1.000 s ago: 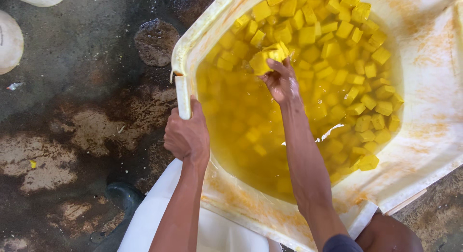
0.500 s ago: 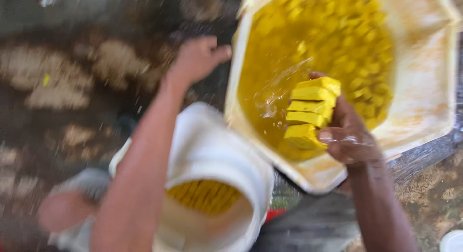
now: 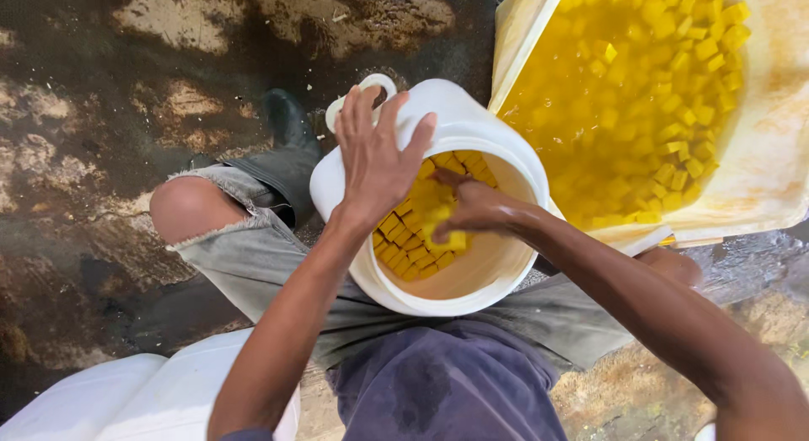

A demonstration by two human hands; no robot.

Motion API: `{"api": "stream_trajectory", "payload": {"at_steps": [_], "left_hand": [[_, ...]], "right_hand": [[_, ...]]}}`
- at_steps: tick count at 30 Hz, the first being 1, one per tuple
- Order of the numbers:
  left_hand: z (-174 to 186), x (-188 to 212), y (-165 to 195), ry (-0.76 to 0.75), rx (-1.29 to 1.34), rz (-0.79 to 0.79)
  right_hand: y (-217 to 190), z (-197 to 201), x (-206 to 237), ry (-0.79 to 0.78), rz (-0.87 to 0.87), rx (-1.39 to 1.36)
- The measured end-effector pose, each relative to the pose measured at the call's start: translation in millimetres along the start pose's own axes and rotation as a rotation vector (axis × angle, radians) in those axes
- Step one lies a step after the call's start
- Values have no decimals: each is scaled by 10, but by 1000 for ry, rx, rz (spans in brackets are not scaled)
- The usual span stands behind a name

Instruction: The person sits on the ground beside a large basin filled with yellow cheese cubes in brine. They repeatedly pick cubes from the liquid by hand and place them into a white plastic bucket on their lap, occasionally stacking cubes in their hand before adding them to the bucket.

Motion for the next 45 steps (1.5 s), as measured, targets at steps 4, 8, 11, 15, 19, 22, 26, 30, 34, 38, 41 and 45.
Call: {"api": "stream_trajectory", "payload": {"at_steps": [4,8,11,15,19,22,26,30,34,38,41,45], "left_hand": [[-72,16,-53,62,-21,26],[-55,2,-18,74,-69,36],[-63,-12,0,63,-76,44],[-86,-9,-6,57,-93,35],[-105,19,-13,46,-102,40],[-101,31,3,53,-108,35],[-90,33,28,70,-121,41],[-100,33,41,67,-114,39],[-118,47,35,61,-155,24],[-150,56,22,35,-168,25],[-139,60,25,50,-186,5],[-86,91,38,43,-190,-34]], "right_hand": [[213,-270,-824,123,67,360],[518,-453,-1166,224,110,436],[720,-643,-1290,170,58,466],[839,-814,-1389,91,83,415],[757,-779,-1397,150,324,316],[744,-790,-1354,131,299,311],[711,-837,-1262,68,122,356],[680,-776,-1260,-4,-19,473],[630,-744,-1347,30,31,474],[762,-766,-1462,-9,-41,361],[740,-626,-1484,71,-26,388],[214,-429,-1117,159,243,549]]}}
Point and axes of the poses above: each hand's wrist, its own x-axis away from the middle knuckle, its own z-axis out of the back of the hand, y = z × x, the point moved 5 cm from there along -x, towards the middle knuckle, and after that the axes turned 1 degree about -y, right-handed, at the moved point
